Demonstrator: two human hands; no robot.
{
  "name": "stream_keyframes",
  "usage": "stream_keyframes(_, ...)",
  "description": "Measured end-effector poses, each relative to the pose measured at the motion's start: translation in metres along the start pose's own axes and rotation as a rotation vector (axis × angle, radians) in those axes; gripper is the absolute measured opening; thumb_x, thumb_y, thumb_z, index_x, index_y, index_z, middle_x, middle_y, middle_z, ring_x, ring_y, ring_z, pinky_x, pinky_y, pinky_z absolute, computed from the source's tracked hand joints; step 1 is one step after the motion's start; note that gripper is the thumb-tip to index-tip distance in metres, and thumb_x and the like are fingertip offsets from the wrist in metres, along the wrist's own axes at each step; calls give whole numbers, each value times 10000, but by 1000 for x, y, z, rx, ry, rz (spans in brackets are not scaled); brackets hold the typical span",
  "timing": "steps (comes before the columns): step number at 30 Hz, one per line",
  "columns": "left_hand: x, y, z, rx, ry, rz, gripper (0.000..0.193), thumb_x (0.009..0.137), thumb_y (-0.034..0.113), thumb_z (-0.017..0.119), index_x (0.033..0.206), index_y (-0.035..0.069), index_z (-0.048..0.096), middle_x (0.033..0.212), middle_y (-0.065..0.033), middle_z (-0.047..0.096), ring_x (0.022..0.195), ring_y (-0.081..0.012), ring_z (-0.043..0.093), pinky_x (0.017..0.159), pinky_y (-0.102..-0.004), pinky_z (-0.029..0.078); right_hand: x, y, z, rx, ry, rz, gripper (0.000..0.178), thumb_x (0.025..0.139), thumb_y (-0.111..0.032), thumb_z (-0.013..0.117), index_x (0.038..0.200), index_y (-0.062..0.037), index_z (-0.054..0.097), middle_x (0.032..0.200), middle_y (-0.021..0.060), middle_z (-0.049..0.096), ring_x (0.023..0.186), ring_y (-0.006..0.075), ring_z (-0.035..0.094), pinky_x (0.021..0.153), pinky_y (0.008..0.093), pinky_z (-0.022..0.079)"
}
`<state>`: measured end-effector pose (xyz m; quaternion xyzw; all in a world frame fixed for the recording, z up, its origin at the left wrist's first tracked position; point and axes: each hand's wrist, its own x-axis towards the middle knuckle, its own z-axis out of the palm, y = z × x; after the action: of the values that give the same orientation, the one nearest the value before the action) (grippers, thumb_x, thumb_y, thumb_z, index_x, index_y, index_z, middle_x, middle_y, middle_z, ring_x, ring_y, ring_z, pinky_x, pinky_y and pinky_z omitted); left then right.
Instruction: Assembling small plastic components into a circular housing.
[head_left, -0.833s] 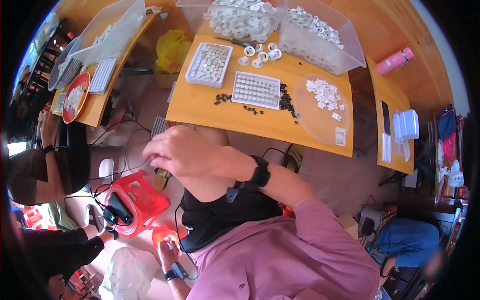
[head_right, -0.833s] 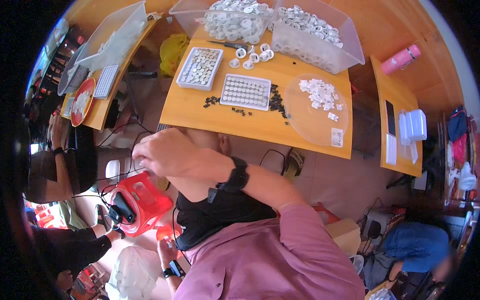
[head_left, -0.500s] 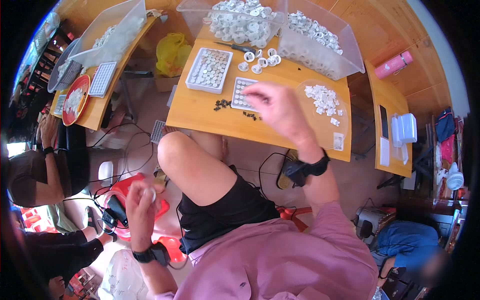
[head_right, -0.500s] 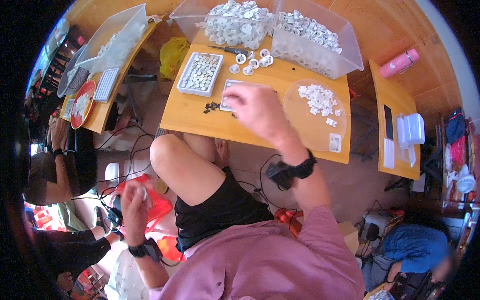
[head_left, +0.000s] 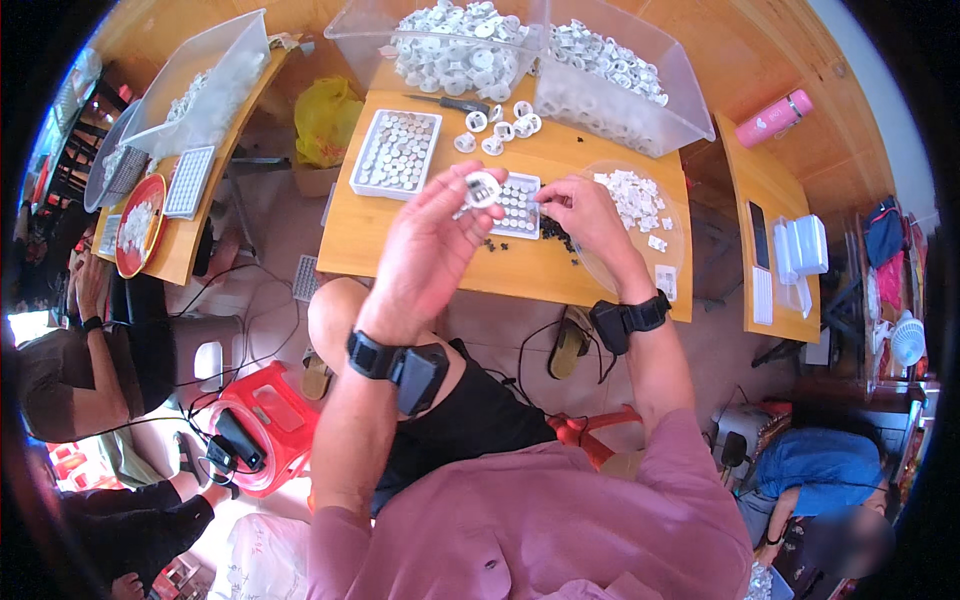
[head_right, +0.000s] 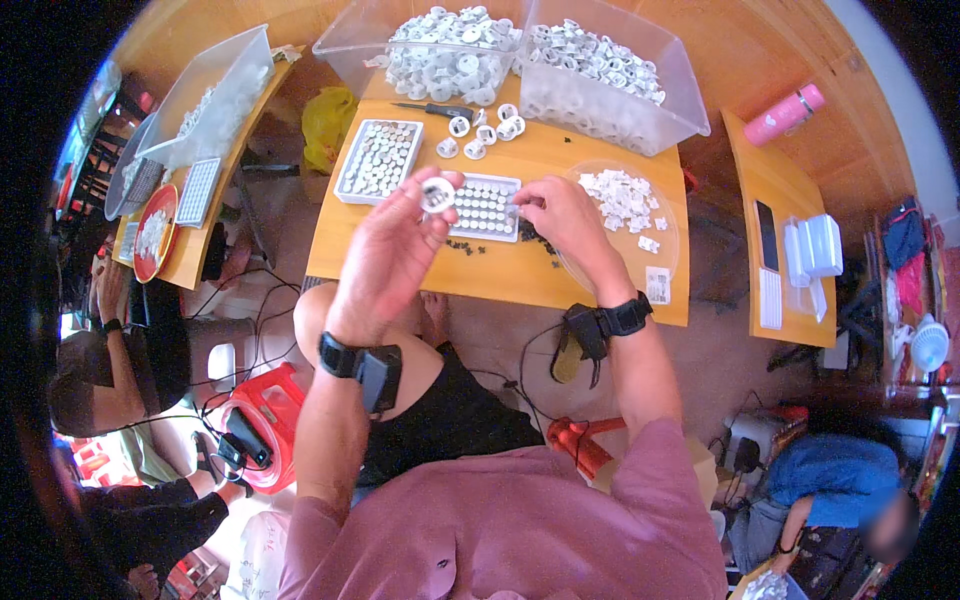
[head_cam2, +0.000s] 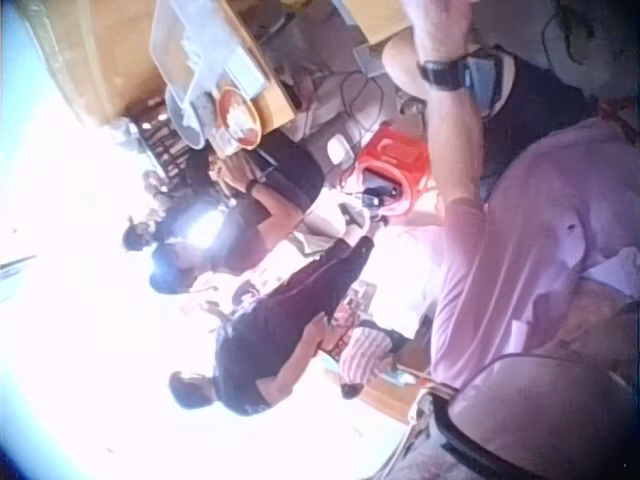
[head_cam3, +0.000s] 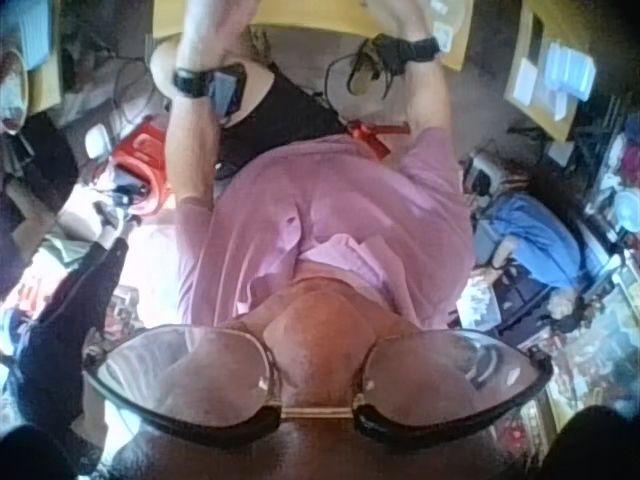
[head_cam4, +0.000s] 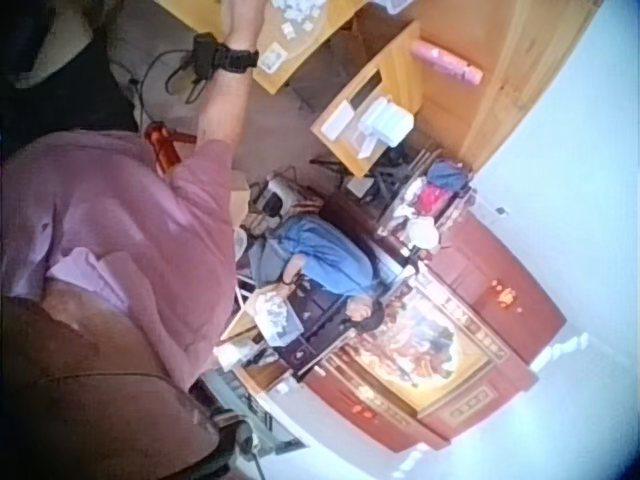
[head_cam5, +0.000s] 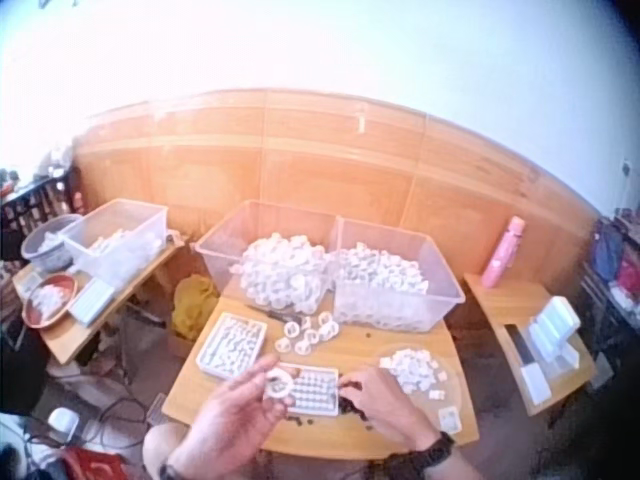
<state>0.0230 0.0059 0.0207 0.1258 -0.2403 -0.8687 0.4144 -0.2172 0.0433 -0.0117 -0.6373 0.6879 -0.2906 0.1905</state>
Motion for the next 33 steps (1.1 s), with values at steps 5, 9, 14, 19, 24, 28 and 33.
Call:
stream_keyframes(5,0,-28,-15,-64,92,-119,318,1017,159,489,1275,-25,519,1248,-172,600,1008,-202,609,926,-299,508,-3,4,1,-34,-72,1,175,796,-97,650,937,-54,744,863,160,672,784,299,656,704,380,503)
stream_keyframes(9,-2,-28,-18,-77,100,-110,322,1017,155,479,1275,-33,517,1241,-180,604,1028,-211,604,946,-325,498,-3,-7,-1,-11,-69,30,137,785,-72,670,906,-27,718,843,142,663,763,272,654,681,365,504)
stream_keyframes(14,-4,-32,-24,-61,152,-103,317,1015,132,467,1273,-47,508,1244,-187,601,1069,-242,612,954,-346,504,2,-11,1,2,-94,55,120,785,-72,681,881,1,688,815,131,661,743,248,654,662,354,505)
stream_keyframes(19,-7,-31,-23,-90,170,-100,309,1016,124,463,1275,-38,508,1255,-179,592,1091,-272,612,967,-359,503,-1,-12,4,53,-67,114,139,792,-81,691,901,6,696,820,129,678,715,239,657,652,348,507)
stream_keyframes(24,-9,-28,-28,-84,206,-65,305,1019,125,463,1280,-29,501,1262,-173,584,1088,-296,612,988,-364,497,-5,-11,-5,17,51,140,176,801,-98,700,950,-5,715,834,137,695,690,229,655,653,334,511)
stream_keyframes(28,-12,-25,-28,-82,300,30,321,1007,107,483,1291,-42,478,1275,-187,568,1074,-302,612,1000,-368,495,-11,-15,-18,-12,106,119,148,815,-95,692,925,2,717,839,137,696,680,217,656,647,328,514)
stream_keyframes(33,-11,-24,-28,-53,338,87,372,1001,87,479,1337,-69,438,1311,-208,537,1120,-317,594,1032,-363,478,-23,-11,-27,-64,149,94,119,824,-88,683,897,2,711,842,131,690,672,224,652,646,328,515)
